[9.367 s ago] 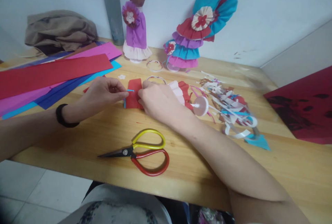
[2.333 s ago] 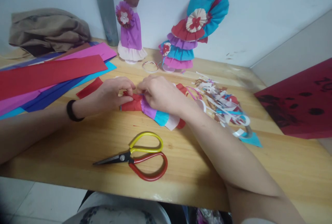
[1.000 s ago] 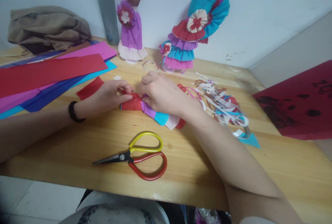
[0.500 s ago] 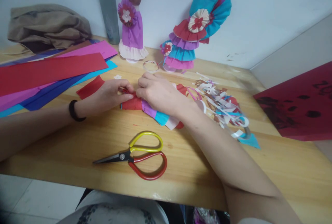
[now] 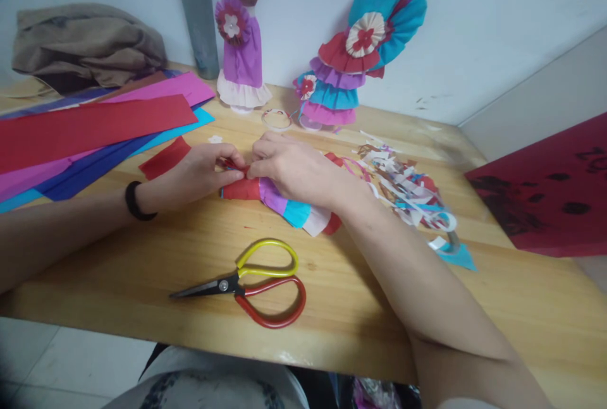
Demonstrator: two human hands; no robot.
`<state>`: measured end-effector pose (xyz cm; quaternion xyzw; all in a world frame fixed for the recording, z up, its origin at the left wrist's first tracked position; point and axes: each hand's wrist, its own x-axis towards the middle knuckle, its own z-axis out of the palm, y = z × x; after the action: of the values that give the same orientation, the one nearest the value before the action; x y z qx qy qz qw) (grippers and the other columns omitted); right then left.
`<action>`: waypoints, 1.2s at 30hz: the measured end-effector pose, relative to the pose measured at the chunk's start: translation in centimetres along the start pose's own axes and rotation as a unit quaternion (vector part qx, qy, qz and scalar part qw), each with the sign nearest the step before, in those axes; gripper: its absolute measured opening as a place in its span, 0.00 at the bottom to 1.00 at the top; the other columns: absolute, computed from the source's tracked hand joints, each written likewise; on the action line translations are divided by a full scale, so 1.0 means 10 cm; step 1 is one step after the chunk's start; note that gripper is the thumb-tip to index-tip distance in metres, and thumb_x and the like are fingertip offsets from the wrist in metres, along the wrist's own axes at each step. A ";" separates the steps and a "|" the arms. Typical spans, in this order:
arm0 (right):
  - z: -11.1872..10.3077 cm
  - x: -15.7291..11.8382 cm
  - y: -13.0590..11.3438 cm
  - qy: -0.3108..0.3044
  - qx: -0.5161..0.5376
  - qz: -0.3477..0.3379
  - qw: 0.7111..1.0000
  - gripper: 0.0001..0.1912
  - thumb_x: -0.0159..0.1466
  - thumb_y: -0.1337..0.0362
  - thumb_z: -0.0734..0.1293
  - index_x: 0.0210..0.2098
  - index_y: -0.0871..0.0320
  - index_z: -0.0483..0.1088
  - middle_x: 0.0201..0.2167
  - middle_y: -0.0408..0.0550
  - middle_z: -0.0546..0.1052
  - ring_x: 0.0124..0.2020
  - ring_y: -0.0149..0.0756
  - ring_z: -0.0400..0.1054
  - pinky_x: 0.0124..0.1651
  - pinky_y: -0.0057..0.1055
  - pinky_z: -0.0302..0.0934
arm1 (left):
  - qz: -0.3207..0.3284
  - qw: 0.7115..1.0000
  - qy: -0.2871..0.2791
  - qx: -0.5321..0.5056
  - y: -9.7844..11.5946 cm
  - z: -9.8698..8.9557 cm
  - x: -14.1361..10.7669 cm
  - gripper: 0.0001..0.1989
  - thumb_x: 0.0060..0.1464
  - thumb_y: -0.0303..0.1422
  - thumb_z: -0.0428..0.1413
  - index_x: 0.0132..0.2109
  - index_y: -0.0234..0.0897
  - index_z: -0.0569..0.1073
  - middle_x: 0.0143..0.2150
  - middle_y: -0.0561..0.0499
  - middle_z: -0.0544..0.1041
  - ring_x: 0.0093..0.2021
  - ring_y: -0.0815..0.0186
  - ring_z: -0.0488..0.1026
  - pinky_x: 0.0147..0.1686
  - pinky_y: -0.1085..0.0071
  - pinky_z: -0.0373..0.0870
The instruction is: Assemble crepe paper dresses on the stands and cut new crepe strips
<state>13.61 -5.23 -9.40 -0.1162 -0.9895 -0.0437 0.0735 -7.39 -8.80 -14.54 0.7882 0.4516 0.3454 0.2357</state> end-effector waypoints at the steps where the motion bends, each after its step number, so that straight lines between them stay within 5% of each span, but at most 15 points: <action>1: -0.01 -0.01 0.01 0.001 0.002 -0.005 1.000 0.17 0.70 0.71 0.57 0.37 0.57 0.77 0.37 0.53 0.74 0.41 0.42 0.64 0.45 0.37 0.59 | 0.000 1.000 0.001 -0.002 0.00 0.00 0.00 0.04 0.52 0.23 0.56 0.34 0.35 0.74 0.34 0.52 0.79 0.35 0.67 0.73 0.36 0.69 0.68; 6: -0.05 -0.02 0.04 -0.012 0.006 -0.016 1.000 0.18 0.67 0.72 0.58 0.29 0.57 0.78 0.35 0.52 0.76 0.40 0.43 0.66 0.44 0.39 0.61 | -0.003 1.000 0.001 0.003 0.03 -0.01 0.00 0.03 0.52 0.24 0.56 0.33 0.36 0.73 0.34 0.52 0.79 0.36 0.66 0.73 0.36 0.69 0.68; 11: -0.04 -0.02 0.01 -0.029 0.035 0.016 0.999 0.17 0.65 0.73 0.58 0.39 0.59 0.80 0.39 0.55 0.76 0.43 0.44 0.67 0.46 0.38 0.61 | -0.011 1.000 -0.009 0.000 0.07 -0.03 0.00 0.04 0.52 0.24 0.56 0.34 0.36 0.74 0.35 0.52 0.79 0.37 0.65 0.74 0.39 0.68 0.69; 19: -0.04 -0.03 0.04 -0.030 0.057 0.010 0.998 0.16 0.63 0.74 0.59 0.33 0.59 0.79 0.37 0.55 0.77 0.41 0.43 0.68 0.46 0.38 0.63 | 0.003 1.000 -0.005 0.018 0.05 -0.02 0.01 0.04 0.51 0.24 0.56 0.33 0.35 0.74 0.34 0.51 0.80 0.36 0.65 0.74 0.37 0.69 0.68; 27: -0.04 -0.03 0.03 0.060 0.034 0.059 0.996 0.20 0.59 0.78 0.57 0.44 0.62 0.75 0.40 0.56 0.77 0.44 0.45 0.68 0.47 0.41 0.63 | 0.021 0.999 0.002 0.028 0.01 -0.01 0.00 0.03 0.52 0.24 0.56 0.33 0.35 0.74 0.34 0.51 0.79 0.35 0.66 0.73 0.37 0.69 0.67; 36: 0.01 0.01 -0.01 0.012 0.050 0.046 0.998 0.20 0.65 0.77 0.55 0.42 0.62 0.77 0.38 0.56 0.79 0.42 0.43 0.69 0.45 0.37 0.61 | 0.039 0.999 0.009 0.034 -0.04 0.01 -0.01 0.04 0.52 0.25 0.56 0.32 0.37 0.72 0.32 0.52 0.77 0.35 0.66 0.72 0.36 0.69 0.66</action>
<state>13.47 -5.32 -9.49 -0.1572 -0.9831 0.0081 0.0932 -7.51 -8.67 -14.91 0.8098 0.4339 0.3455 0.1912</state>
